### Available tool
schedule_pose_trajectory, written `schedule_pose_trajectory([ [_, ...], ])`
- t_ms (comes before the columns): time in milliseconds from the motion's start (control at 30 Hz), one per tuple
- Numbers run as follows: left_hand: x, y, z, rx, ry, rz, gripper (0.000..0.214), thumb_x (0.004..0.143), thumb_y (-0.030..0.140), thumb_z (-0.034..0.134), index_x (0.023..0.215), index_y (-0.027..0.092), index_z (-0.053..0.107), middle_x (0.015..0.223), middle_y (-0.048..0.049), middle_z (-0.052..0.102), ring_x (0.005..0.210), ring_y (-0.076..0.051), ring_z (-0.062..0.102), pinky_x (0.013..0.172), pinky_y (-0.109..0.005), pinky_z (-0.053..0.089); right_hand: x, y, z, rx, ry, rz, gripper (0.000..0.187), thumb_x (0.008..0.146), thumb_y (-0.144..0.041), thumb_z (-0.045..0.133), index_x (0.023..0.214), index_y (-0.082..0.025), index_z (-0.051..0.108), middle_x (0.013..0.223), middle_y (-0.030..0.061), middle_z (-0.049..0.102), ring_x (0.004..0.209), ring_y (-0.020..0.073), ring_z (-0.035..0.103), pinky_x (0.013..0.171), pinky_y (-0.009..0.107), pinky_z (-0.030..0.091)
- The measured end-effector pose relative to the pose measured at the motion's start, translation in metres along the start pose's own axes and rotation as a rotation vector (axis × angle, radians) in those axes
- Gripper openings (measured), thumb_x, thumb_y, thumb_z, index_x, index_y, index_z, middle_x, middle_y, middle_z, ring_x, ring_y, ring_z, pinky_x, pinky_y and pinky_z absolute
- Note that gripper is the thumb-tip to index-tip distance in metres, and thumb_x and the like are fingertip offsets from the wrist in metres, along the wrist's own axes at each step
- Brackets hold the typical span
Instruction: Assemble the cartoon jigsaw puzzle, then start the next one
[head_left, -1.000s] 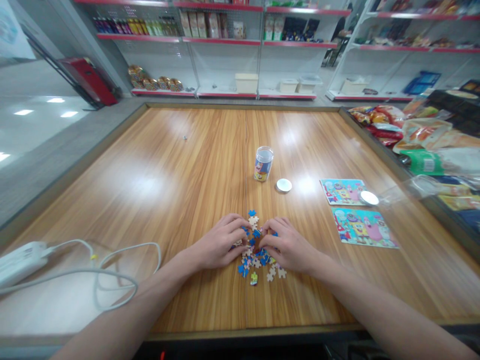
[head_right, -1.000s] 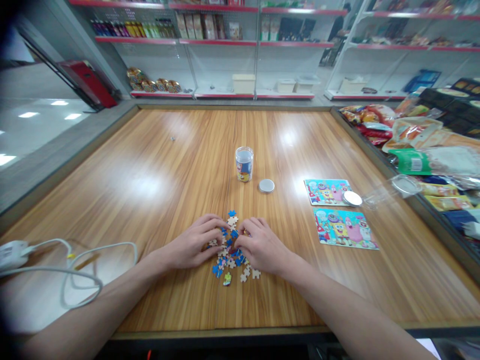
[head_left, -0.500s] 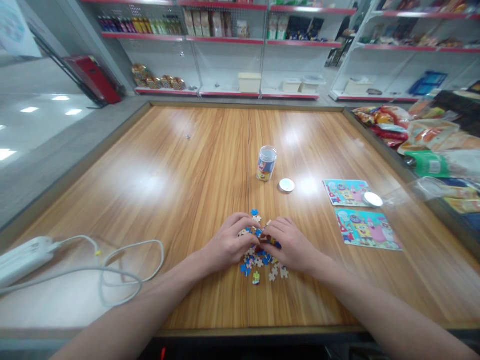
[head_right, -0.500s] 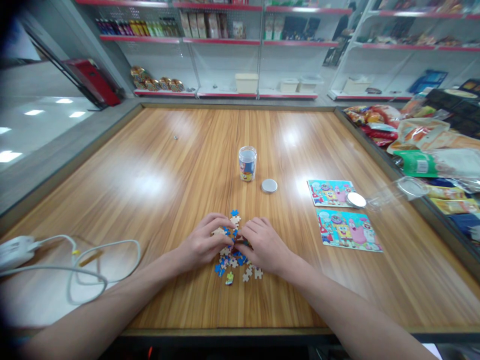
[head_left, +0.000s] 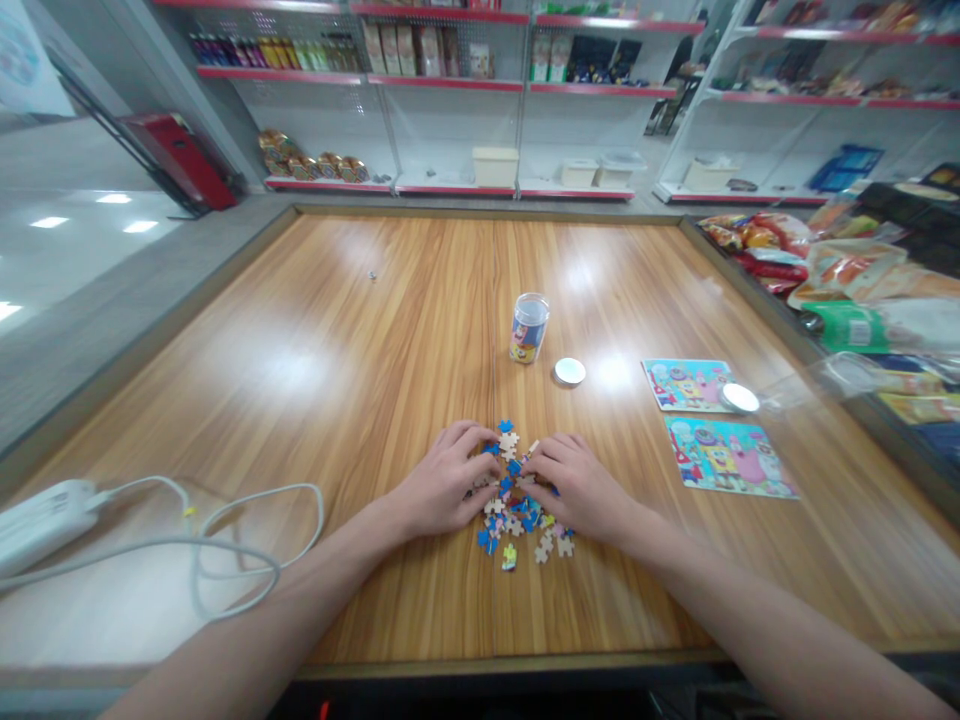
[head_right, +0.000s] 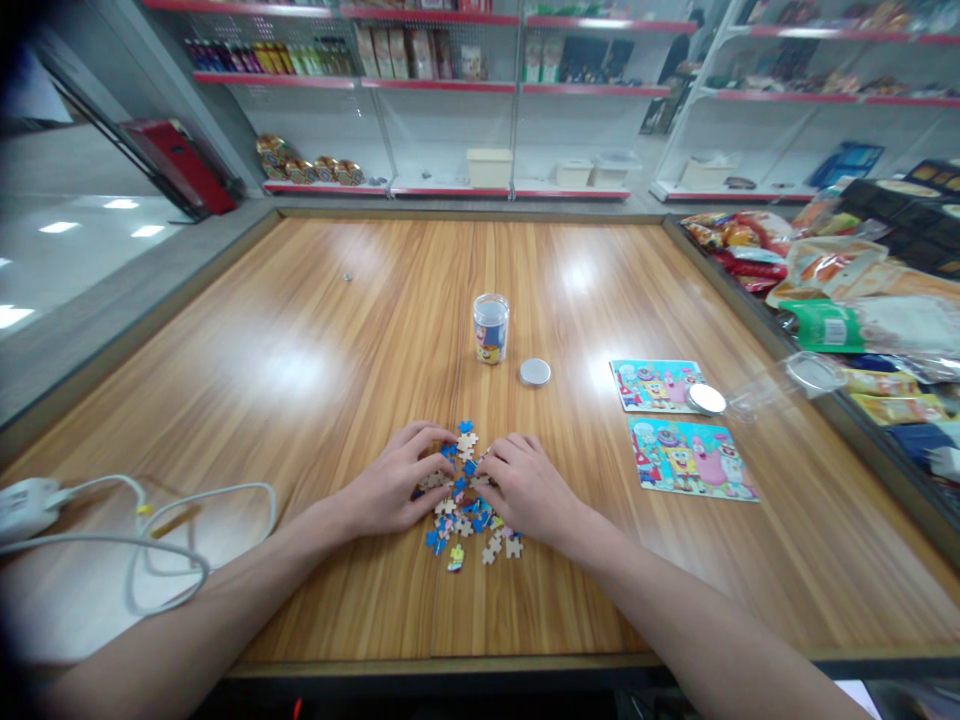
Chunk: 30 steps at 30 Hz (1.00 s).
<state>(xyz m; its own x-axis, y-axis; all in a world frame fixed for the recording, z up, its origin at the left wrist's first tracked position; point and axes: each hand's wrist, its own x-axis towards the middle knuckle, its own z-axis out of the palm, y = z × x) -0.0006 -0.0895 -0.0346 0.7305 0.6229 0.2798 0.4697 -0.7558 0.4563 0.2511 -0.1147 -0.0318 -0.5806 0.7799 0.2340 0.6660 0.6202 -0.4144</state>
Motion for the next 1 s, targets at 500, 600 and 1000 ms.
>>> schedule_pose_trajectory([
  [500,-0.002,-0.006,-0.022,0.107,-0.063,-0.043,0.017,0.086,0.027,0.064,0.102,0.020,0.063,0.137,-0.0126,0.052,0.132,-0.035,0.041,0.109,-0.057,0.038,-0.003,0.006,0.003,0.053,0.015,-0.127,0.017,0.096,-0.031,0.064,0.084,-0.021,0.070,0.095,0.0054,0.066,0.094,0.0210,0.056,0.084,0.036,0.040],
  [600,-0.004,-0.009,-0.023,0.119,-0.093,-0.041,0.015,0.087,0.029,0.065,0.099,0.021,0.064,0.138,-0.0121,0.051,0.134,-0.035,0.039,0.110,-0.059,0.037,-0.002,0.004,0.002,0.051,0.016,-0.123,0.018,0.097,-0.027,0.061,0.083,-0.019,0.069,0.093,0.0051,0.066,0.092,0.0200,0.056,0.084,0.036,0.040],
  [1000,-0.005,-0.015,-0.019,0.151,-0.027,-0.041,0.004,0.091,0.020,0.063,0.087,0.019,0.064,0.135,-0.0101,0.056,0.136,-0.032,0.040,0.111,-0.054,0.042,-0.002,0.002,0.002,0.046,0.007,-0.116,0.018,0.099,-0.026,0.058,0.086,-0.019,0.069,0.091,0.0054,0.066,0.091,0.0199,0.055,0.084,0.037,0.040],
])
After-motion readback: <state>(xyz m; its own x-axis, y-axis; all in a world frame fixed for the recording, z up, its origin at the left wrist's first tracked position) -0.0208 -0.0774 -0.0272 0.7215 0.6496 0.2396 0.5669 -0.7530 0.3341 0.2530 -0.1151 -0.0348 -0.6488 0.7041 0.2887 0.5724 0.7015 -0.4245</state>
